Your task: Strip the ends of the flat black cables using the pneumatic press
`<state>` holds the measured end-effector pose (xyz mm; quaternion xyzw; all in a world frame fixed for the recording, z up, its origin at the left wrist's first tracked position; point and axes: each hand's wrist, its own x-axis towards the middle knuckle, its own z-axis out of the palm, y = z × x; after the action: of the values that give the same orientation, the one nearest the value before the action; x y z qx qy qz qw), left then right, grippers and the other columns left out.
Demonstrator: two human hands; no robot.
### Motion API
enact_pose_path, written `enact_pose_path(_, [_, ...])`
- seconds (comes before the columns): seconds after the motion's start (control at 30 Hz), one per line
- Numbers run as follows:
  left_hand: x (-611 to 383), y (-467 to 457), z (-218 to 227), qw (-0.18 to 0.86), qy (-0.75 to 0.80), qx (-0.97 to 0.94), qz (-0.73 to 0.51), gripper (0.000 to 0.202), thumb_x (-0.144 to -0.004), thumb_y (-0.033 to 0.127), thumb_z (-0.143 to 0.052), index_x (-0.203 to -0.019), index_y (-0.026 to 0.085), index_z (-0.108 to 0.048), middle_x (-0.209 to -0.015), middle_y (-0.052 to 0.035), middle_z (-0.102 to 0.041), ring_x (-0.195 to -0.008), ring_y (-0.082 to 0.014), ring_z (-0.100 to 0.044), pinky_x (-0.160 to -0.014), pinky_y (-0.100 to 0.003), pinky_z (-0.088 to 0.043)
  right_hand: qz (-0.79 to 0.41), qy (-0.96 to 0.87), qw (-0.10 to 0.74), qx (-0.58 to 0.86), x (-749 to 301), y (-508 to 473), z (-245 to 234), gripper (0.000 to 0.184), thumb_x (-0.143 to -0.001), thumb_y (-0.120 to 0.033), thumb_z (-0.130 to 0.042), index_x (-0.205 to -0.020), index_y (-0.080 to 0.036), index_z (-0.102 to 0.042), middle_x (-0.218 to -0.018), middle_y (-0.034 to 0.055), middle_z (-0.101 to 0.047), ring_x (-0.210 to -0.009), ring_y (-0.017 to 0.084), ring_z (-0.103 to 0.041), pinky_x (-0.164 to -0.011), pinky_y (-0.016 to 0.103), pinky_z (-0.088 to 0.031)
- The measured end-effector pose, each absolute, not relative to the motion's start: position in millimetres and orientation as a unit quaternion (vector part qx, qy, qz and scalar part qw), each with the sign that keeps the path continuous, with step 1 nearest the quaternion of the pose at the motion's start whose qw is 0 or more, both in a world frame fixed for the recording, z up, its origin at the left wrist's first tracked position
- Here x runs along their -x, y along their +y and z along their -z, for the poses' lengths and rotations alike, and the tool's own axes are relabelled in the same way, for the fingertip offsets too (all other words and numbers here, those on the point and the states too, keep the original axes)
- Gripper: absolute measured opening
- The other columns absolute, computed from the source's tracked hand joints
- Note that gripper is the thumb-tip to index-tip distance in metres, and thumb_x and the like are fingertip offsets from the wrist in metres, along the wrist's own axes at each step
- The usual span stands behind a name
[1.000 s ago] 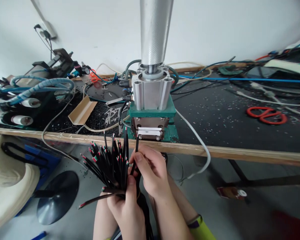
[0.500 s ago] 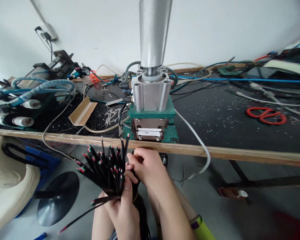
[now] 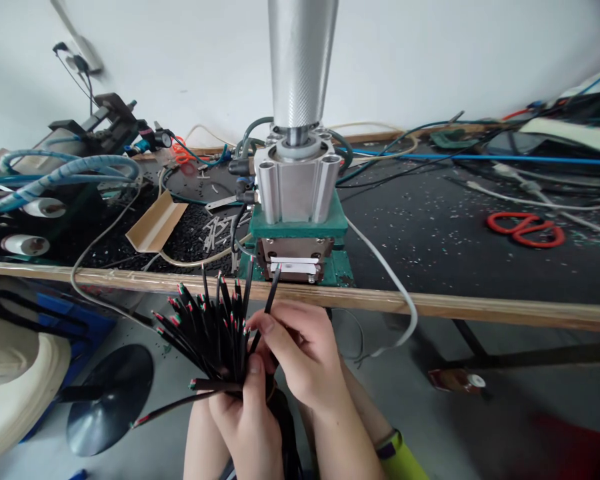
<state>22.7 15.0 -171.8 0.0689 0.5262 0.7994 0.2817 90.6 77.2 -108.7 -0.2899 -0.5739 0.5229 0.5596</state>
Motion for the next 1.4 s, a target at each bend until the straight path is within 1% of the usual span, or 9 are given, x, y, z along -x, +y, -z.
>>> enact_pose_path(0.07, [-26.5,16.4,168.5,0.283,0.517,-0.074,-0.804,0.037,-0.072,0.037,-0.109,-0.097,0.021,-0.086,-0.090,-0.0022,-0.089,-0.072,-0.0208,-0.084,-0.068,-0.025,-0.070,-0.573,-0.491,0.570,0.325,-87.2,73.3,104.8,0.036,-0.109,-0.046,-0.073,-0.084,-0.021,-0.079,-0.061,-0.0028,-0.060,-0.046,0.013,-0.057,-0.044,0.027,-0.040])
enact_pose_path(0.2, [-37.6,14.8,163.1,0.307,0.517,-0.080,-0.795,0.034,-0.071,0.034,-0.109,-0.088,0.021,-0.083,-0.080,-0.0015,-0.086,-0.065,-0.0231,-0.082,-0.063,-0.030,-0.070,-0.605,-0.368,0.571,0.415,-82.3,70.4,91.6,0.041,-0.101,-0.054,-0.078,-0.074,-0.023,-0.075,-0.053,-0.0051,-0.054,-0.038,0.012,-0.050,-0.039,0.024,-0.036])
enact_pose_path(0.43, [-48.6,14.7,157.7,0.316,0.500,-0.102,-0.800,0.019,-0.081,0.019,-0.101,-0.092,0.024,-0.085,-0.092,-0.0011,-0.088,-0.084,-0.0202,-0.084,-0.078,-0.025,-0.069,-0.614,-0.358,0.561,0.424,-83.4,93.0,92.7,0.042,-0.083,-0.050,-0.075,-0.051,-0.026,-0.065,-0.038,-0.0037,-0.051,-0.026,0.014,-0.048,-0.026,0.025,-0.029])
enact_pose_path(0.6, [-51.3,15.5,153.9,0.305,0.493,-0.147,-0.801,0.013,-0.085,0.022,-0.099,-0.088,0.024,-0.086,-0.077,0.0010,-0.080,-0.075,-0.0199,-0.080,-0.074,-0.027,-0.068,-0.643,-0.330,0.549,0.419,-83.9,94.6,91.0,0.043,-0.086,-0.050,-0.072,-0.051,-0.026,-0.066,-0.038,-0.0035,-0.053,-0.025,0.013,-0.048,-0.025,0.023,-0.028])
enact_pose_path(0.73, [-57.4,13.5,155.0,0.303,0.488,-0.133,-0.807,0.017,-0.085,0.017,-0.097,-0.094,0.027,-0.086,-0.080,0.0043,-0.082,-0.072,-0.0179,-0.080,-0.078,-0.027,-0.070,-0.669,-0.325,0.530,0.408,-85.9,92.5,90.8,0.046,-0.091,-0.052,-0.071,-0.053,-0.026,-0.066,-0.039,-0.0034,-0.053,-0.026,0.012,-0.047,-0.026,0.023,-0.028])
enact_pose_path(0.87, [-61.3,16.6,150.3,0.299,0.496,-0.119,-0.806,0.017,-0.086,0.014,-0.094,-0.093,0.027,-0.085,-0.082,0.0038,-0.084,-0.073,-0.0185,-0.081,-0.073,-0.027,-0.069,-0.679,-0.319,0.522,0.406,-87.3,91.7,92.1,0.049,-0.096,-0.055,-0.070,-0.056,-0.026,-0.067,-0.039,-0.0031,-0.053,-0.028,0.012,-0.046,-0.027,0.023,-0.028])
enact_pose_path(1.17, [-61.0,21.8,145.9,0.289,0.499,-0.113,-0.809,0.018,-0.084,0.017,-0.096,-0.086,0.024,-0.080,-0.071,0.0047,-0.075,-0.067,-0.0162,-0.076,-0.070,-0.025,-0.069,-0.677,-0.316,0.526,0.406,-85.4,91.5,91.5,0.050,-0.098,-0.054,-0.069,-0.057,-0.026,-0.065,-0.039,-0.0037,-0.050,-0.028,0.012,-0.045,-0.028,0.025,-0.028])
enact_pose_path(1.3, [-57.2,19.6,149.8,0.308,0.493,-0.099,-0.808,0.018,-0.081,0.018,-0.100,-0.087,0.023,-0.084,-0.075,0.0031,-0.081,-0.069,-0.0170,-0.081,-0.070,-0.023,-0.070,-0.673,-0.329,0.528,0.400,-87.3,91.2,94.9,0.049,-0.100,-0.054,-0.070,-0.060,-0.025,-0.065,-0.042,-0.0043,-0.052,-0.029,0.011,-0.045,-0.028,0.023,-0.026])
enact_pose_path(1.4, [-53.7,18.9,153.2,0.320,0.502,-0.079,-0.800,0.021,-0.076,0.018,-0.104,-0.087,0.022,-0.086,-0.081,0.0009,-0.087,-0.075,-0.0209,-0.087,-0.071,-0.024,-0.071,-0.649,-0.354,0.549,0.389,-88.1,89.0,102.5,0.049,-0.101,-0.059,-0.074,-0.068,-0.024,-0.069,-0.048,-0.0050,-0.053,-0.033,0.011,-0.048,-0.031,0.023,-0.030])
